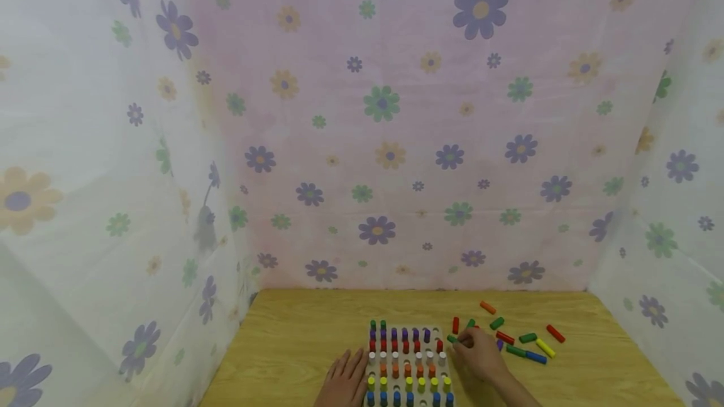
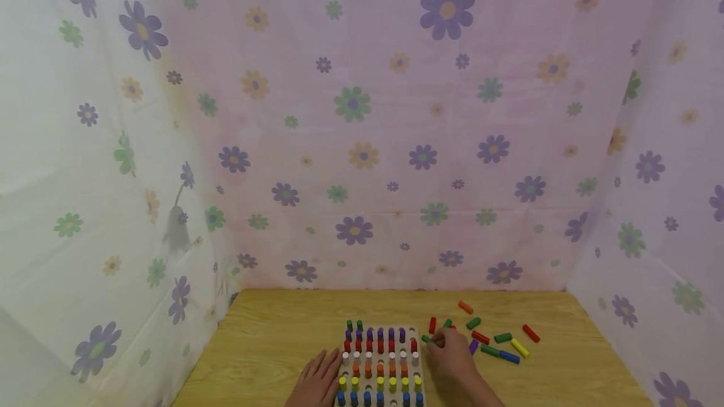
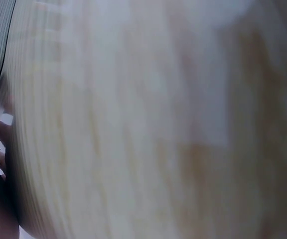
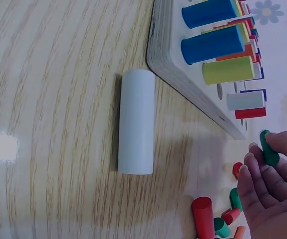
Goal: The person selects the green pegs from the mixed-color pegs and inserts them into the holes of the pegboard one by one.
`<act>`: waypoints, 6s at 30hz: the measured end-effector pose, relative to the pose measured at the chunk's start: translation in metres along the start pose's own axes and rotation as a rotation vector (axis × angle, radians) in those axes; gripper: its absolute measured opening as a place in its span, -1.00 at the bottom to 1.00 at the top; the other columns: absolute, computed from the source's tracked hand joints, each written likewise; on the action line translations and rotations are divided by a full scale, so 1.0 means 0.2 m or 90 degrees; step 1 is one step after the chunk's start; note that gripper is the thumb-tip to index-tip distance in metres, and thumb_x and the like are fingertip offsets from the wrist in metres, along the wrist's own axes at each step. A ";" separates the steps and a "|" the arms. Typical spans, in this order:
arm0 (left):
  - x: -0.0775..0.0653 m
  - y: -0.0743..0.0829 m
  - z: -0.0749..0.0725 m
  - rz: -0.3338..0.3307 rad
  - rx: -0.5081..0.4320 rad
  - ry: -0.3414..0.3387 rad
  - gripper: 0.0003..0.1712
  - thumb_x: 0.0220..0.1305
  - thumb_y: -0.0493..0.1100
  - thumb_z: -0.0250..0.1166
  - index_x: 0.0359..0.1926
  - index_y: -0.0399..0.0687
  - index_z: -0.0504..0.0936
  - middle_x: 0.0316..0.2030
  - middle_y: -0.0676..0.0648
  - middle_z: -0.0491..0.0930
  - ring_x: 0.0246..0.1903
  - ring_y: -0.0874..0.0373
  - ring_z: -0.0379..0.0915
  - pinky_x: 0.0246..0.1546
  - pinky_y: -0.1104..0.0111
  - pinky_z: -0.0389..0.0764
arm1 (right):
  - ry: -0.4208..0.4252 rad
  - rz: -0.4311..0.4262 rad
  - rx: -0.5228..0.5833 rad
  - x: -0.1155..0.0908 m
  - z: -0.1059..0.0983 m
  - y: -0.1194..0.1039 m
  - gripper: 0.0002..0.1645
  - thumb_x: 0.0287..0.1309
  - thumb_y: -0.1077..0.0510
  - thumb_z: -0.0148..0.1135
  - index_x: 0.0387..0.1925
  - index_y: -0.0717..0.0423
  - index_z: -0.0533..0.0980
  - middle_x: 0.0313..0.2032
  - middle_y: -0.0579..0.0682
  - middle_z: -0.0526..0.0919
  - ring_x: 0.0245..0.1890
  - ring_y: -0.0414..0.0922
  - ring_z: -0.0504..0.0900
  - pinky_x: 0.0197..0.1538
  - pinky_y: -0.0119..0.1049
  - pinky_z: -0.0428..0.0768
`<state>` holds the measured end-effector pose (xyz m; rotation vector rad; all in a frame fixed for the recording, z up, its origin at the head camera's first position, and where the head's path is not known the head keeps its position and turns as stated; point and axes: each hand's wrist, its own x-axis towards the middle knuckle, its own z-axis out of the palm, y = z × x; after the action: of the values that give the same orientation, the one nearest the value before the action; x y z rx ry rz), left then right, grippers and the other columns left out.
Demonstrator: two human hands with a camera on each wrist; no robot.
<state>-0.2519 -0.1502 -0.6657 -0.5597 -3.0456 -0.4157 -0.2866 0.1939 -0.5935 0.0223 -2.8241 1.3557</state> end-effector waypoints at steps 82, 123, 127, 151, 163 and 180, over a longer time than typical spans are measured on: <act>0.01 -0.01 0.02 -0.005 0.016 -0.003 -0.24 0.63 0.33 -0.39 0.53 0.10 0.36 0.48 0.01 0.35 0.46 -0.17 0.21 0.43 -0.12 0.31 | 0.004 -0.109 0.093 0.25 0.45 -0.42 -0.85 0.27 0.32 0.32 -0.19 0.38 0.64 -0.36 0.04 0.66 -0.39 -0.11 0.61 -0.39 -0.23 0.66; 0.00 0.02 0.01 -0.028 0.009 -0.005 -0.15 0.57 0.41 -0.50 0.52 0.16 0.38 0.46 0.04 0.38 0.44 -0.14 0.25 0.40 -0.11 0.34 | -0.033 -0.174 -0.065 0.23 0.45 -0.44 -0.80 0.25 0.36 0.34 -0.51 0.25 0.68 -0.57 -0.06 0.62 -0.60 -0.20 0.47 -0.54 -0.29 0.48; 0.01 0.02 0.01 -0.026 0.008 -0.004 -0.19 0.59 0.38 -0.45 0.51 0.14 0.39 0.45 0.03 0.38 0.44 -0.15 0.25 0.40 -0.13 0.34 | -0.043 -0.190 -0.065 0.24 0.45 -0.44 -0.81 0.27 0.36 0.31 -0.47 0.27 0.70 -0.55 -0.05 0.64 -0.59 -0.19 0.50 -0.52 -0.27 0.53; 0.01 0.01 0.01 -0.026 0.016 -0.011 -0.23 0.61 0.36 -0.39 0.52 0.14 0.38 0.46 0.03 0.38 0.45 -0.15 0.24 0.41 -0.10 0.33 | -0.048 -0.176 -0.039 0.26 0.48 -0.39 -0.60 0.42 0.26 0.18 -0.61 0.15 0.54 -0.70 -0.14 0.40 -0.70 -0.21 0.31 -0.63 -0.34 0.31; 0.00 -0.03 0.01 0.003 0.050 0.022 -0.29 0.64 0.29 -0.32 0.52 0.09 0.38 0.44 0.00 0.40 0.42 -0.15 0.28 0.40 -0.06 0.37 | -0.169 -0.251 0.037 0.20 0.33 -0.40 -0.69 0.49 0.25 0.13 0.05 0.43 0.61 -0.09 0.18 0.71 -0.16 0.05 0.68 -0.13 0.02 0.73; 0.00 -0.01 0.02 -0.006 0.027 0.007 -0.26 0.63 0.31 -0.32 0.52 0.07 0.37 0.46 -0.02 0.38 0.44 -0.17 0.24 0.41 -0.11 0.34 | -0.241 -0.212 0.078 0.02 0.08 -0.22 -0.63 0.50 0.17 0.12 0.11 0.40 0.56 -0.08 0.13 0.64 -0.24 -0.07 0.58 -0.26 -0.22 0.61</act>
<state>-0.2518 -0.1513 -0.6691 -0.5389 -3.0394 -0.3523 -0.2902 0.1539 -0.5684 0.7922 -2.8245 1.5753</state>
